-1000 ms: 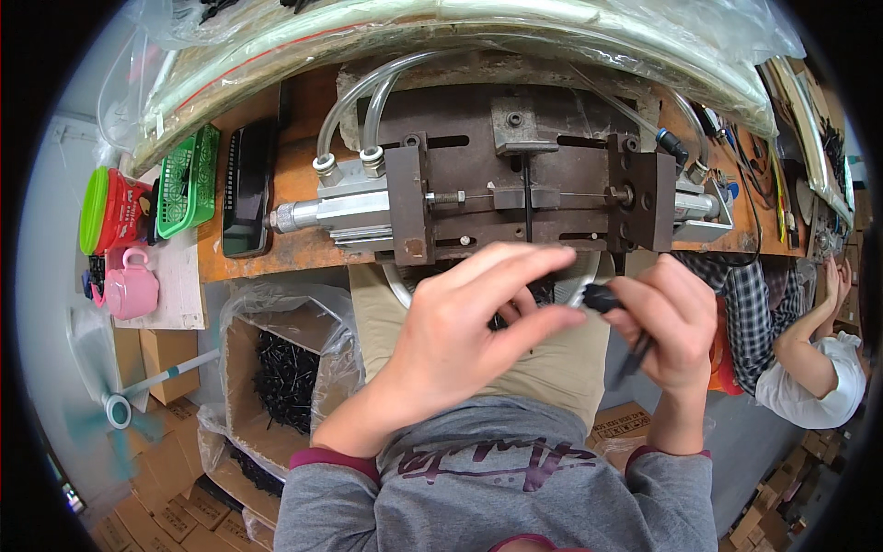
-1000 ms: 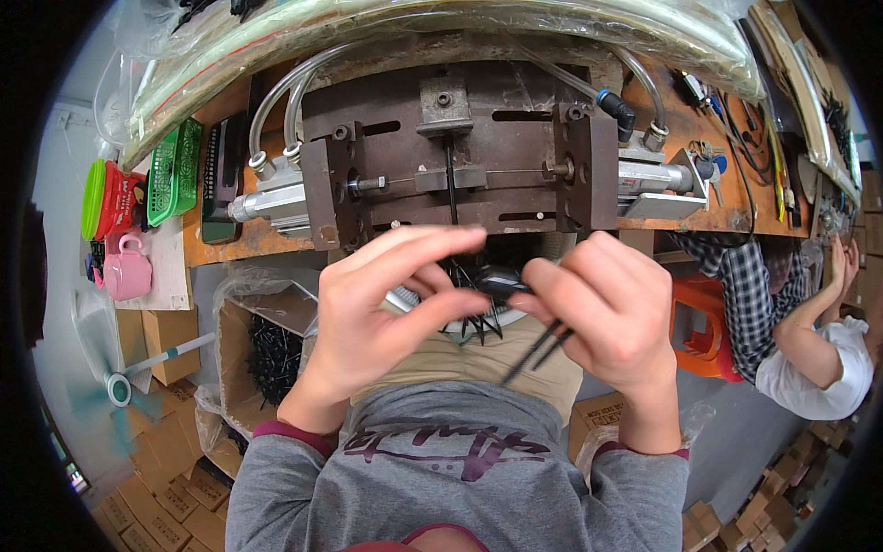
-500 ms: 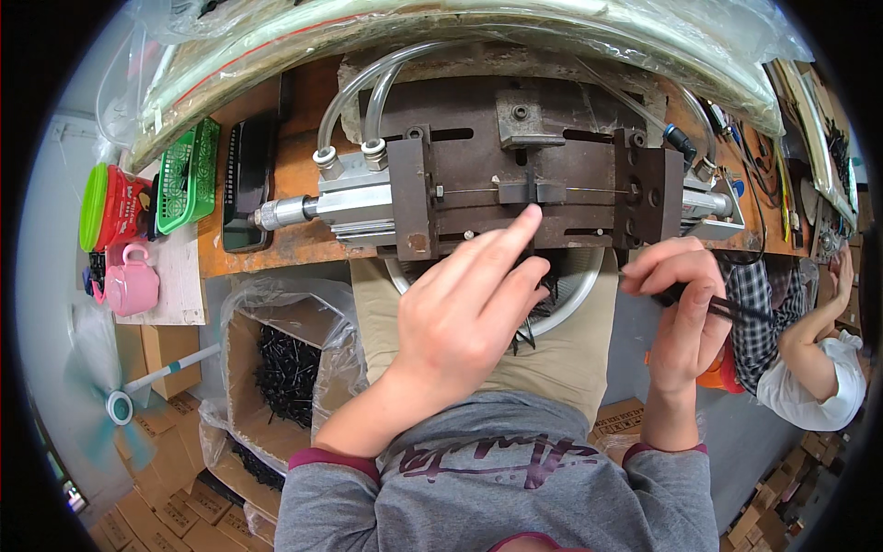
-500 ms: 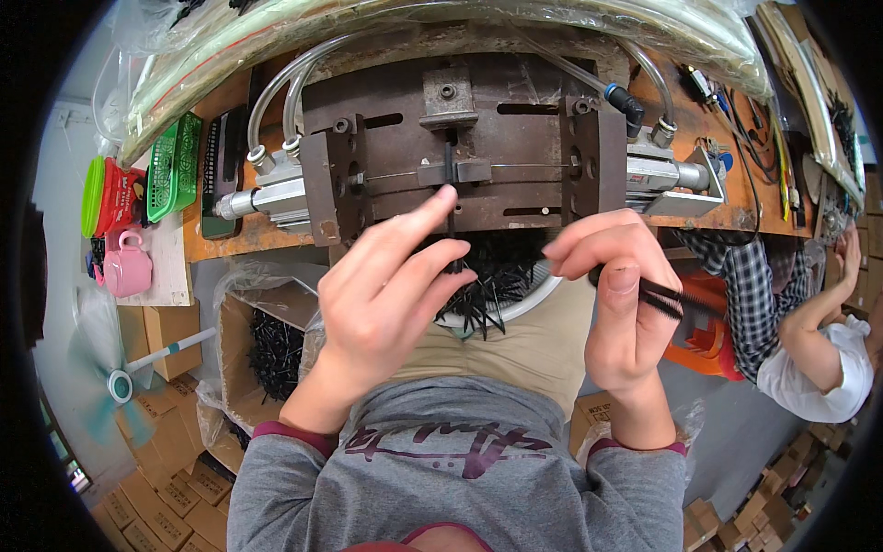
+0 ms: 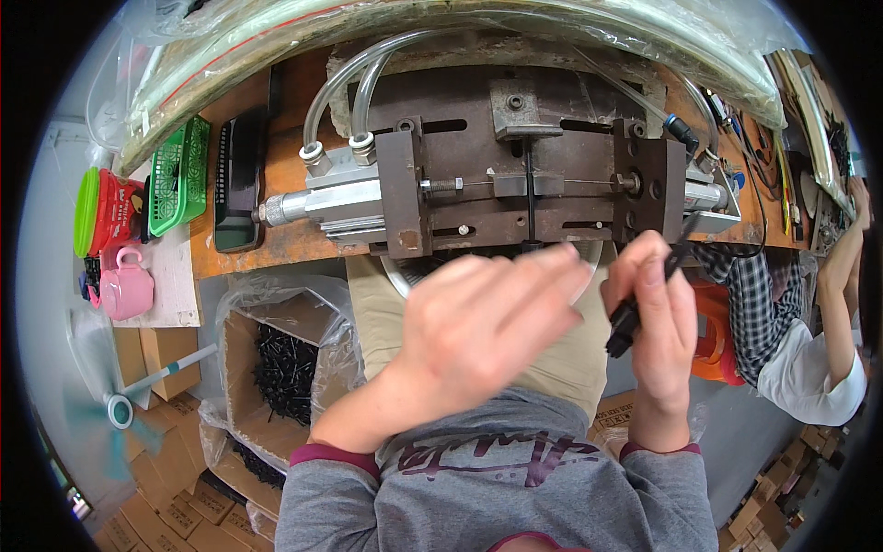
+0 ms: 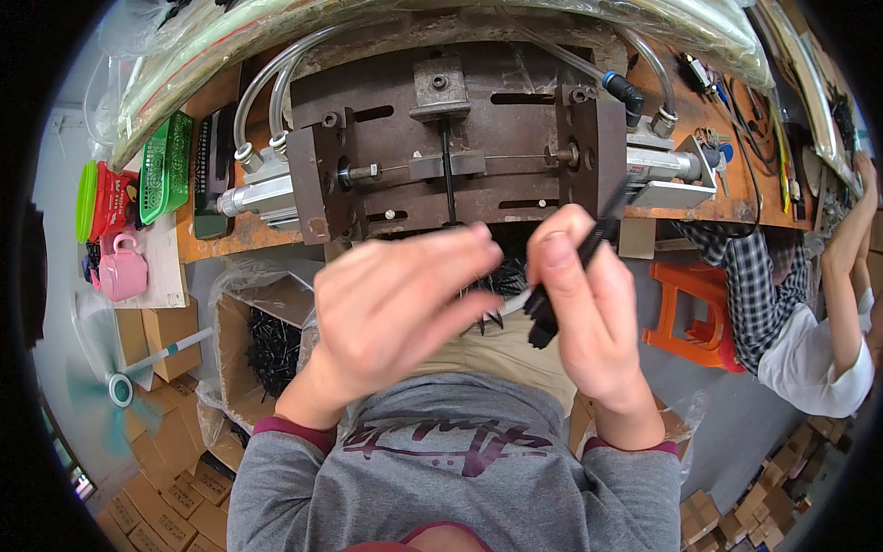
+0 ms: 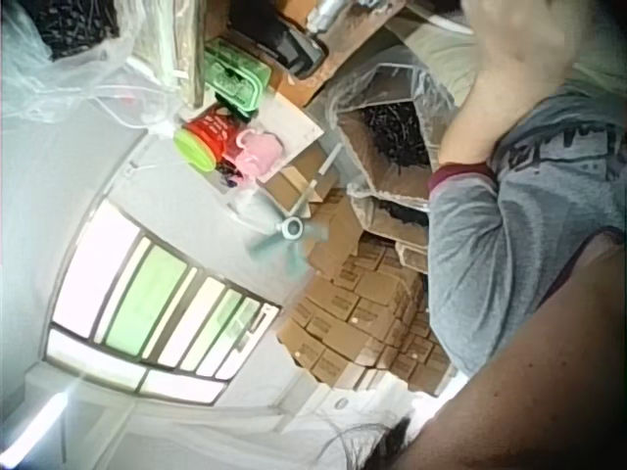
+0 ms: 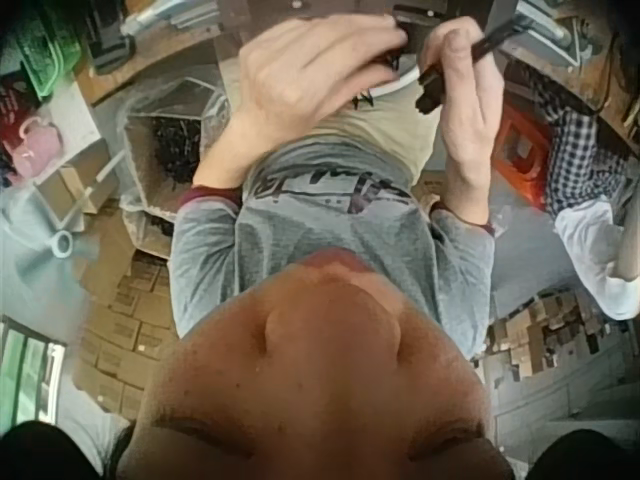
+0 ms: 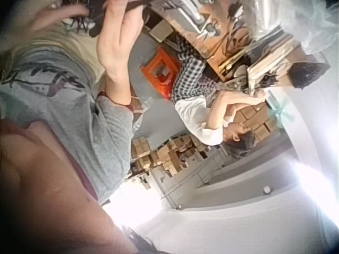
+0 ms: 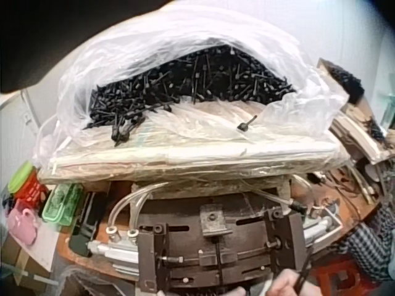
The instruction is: The person is assembling small black plastic components using a pneumatic jig or press.
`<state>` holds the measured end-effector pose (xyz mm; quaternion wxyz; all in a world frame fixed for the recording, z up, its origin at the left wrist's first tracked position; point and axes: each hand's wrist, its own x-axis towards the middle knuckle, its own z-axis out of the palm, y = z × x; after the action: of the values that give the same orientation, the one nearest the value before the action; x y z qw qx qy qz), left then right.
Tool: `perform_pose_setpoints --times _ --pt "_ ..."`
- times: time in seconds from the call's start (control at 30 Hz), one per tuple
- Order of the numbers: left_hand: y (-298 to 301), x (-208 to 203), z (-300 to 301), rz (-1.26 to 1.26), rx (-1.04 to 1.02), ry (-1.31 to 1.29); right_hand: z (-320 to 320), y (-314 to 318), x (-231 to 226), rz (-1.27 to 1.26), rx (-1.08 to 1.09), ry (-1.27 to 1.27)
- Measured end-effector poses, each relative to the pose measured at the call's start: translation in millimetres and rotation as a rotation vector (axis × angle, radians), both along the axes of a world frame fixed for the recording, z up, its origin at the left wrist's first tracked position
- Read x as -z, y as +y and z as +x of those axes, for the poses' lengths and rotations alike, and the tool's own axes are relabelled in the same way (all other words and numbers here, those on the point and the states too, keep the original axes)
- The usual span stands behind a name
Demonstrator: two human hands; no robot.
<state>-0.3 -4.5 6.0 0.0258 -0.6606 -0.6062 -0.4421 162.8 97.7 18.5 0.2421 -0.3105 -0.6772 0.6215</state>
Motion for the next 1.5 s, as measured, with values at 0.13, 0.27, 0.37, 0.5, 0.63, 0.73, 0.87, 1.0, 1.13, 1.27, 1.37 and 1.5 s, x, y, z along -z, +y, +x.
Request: perform_pose_setpoints --times 0.13,0.27,0.37,0.5,0.63,0.73,0.87,1.0,1.13,1.27,1.37,1.5 --pt "-7 -6 4 0.007 0.158 -0.142 -13 -3 -3 0.023 -0.168 -0.016" --pt "-12 -10 -2 -0.018 0.162 -0.204 -14 -1 -9 -0.052 -0.082 -0.088" --pt "-13 -6 -4 -0.081 -0.07 -0.05 -10 1 -8 0.001 0.057 -0.094" --pt "-4 5 -6 -0.183 -0.134 0.185 -5 2 -2 -0.05 -0.011 0.034" --pt "1 -5 -5 -0.248 -0.165 0.243 -2 4 -3 -0.103 0.004 0.07" --pt "-1 -8 -6 -0.294 -0.161 0.234 -3 7 -9 -0.138 0.012 0.082" --pt "0 -9 -10 -0.199 -0.055 0.115 -13 10 -11 -0.161 0.081 0.101" --pt "-5 -19 -7 0.002 0.191 -0.074 -32 12 -24 -0.29 -0.041 0.13" --pt "-16 -33 -17 -0.02 0.14 -0.112 -56 34 -47 -0.102 -0.088 0.159" --pt "-13 -25 -15 -0.08 -0.094 -0.043 -90 97 -75 0.922 0.291 0.122" --pt "-10 -4 -9 -0.149 -0.108 0.068 -115 145 -90 1.329 0.235 -0.03" --pt "-2 3 -5 -0.185 -0.142 0.178 -134 167 -95 1.279 0.054 -0.399"
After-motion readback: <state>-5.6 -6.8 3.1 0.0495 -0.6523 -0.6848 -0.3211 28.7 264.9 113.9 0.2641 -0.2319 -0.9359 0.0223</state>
